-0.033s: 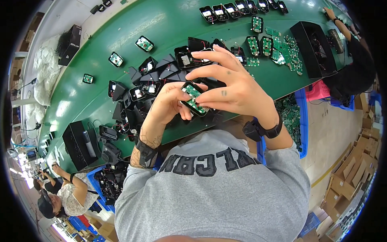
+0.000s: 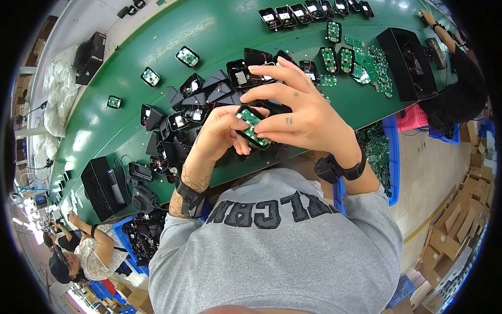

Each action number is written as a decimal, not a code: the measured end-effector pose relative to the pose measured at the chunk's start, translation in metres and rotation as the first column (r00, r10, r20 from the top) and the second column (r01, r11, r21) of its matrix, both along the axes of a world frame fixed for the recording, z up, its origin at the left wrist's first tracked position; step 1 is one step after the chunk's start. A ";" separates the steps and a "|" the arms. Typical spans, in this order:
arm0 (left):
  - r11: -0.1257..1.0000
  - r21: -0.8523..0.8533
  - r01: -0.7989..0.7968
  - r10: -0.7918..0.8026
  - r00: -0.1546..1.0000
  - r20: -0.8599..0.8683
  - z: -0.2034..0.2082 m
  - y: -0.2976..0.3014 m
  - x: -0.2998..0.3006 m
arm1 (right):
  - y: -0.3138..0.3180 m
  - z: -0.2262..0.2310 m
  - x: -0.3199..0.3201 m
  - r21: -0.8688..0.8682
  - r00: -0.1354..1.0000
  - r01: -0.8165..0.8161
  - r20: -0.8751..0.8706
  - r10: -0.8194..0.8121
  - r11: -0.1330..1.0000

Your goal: The person picks up a black plastic housing and a green circuit board, fits the board into the housing, and presses it into place. They then set the assembled unit onto the green conveyor belt and repeat the process.

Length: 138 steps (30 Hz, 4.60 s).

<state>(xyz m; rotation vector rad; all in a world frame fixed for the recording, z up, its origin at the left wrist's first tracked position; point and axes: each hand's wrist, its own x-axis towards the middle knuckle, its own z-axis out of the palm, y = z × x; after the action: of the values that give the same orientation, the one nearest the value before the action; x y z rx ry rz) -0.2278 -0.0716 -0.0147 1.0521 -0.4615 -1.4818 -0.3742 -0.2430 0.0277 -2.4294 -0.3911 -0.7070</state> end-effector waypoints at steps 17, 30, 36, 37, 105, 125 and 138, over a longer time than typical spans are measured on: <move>0.870 -0.247 -0.426 0.493 0.764 0.417 0.019 0.001 -0.034 | 0.045 -0.020 0.005 0.056 0.853 0.506 0.112 -0.510 0.860; 0.885 -0.205 -0.417 0.464 0.759 0.457 0.023 -0.007 -0.039 | 0.019 -0.037 -0.002 0.440 0.953 0.299 -0.092 -0.289 0.847; 0.963 -0.163 -0.217 0.268 0.857 0.441 0.024 -0.007 -0.040 | 0.003 -0.037 -0.024 0.642 0.961 0.219 -0.271 -0.050 0.735; 0.979 -0.127 -0.158 0.200 0.861 0.467 0.025 -0.009 -0.038 | 0.002 -0.030 -0.030 0.609 0.943 0.252 -0.330 -0.049 0.752; 0.939 -0.118 -0.324 0.341 0.820 0.459 -0.006 0.017 -0.024 | -0.057 -0.044 -0.036 0.304 0.612 0.766 -0.080 -0.787 0.566; 0.898 -0.175 -0.402 0.418 0.663 0.620 -0.009 -0.011 -0.046 | 0.031 -0.060 0.003 0.471 0.855 0.501 -0.143 -0.498 0.726; 0.858 -0.315 -0.406 0.509 0.592 0.624 -0.018 -0.012 -0.045 | 0.031 -0.081 0.008 0.773 0.920 0.262 -0.020 -0.391 0.577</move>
<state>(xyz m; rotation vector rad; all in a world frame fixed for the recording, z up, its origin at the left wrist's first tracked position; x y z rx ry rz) -0.2732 -0.0833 -0.0324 1.4743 -0.7370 -0.5291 -0.3664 -0.2125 -0.0532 -1.6162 0.2996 -0.9789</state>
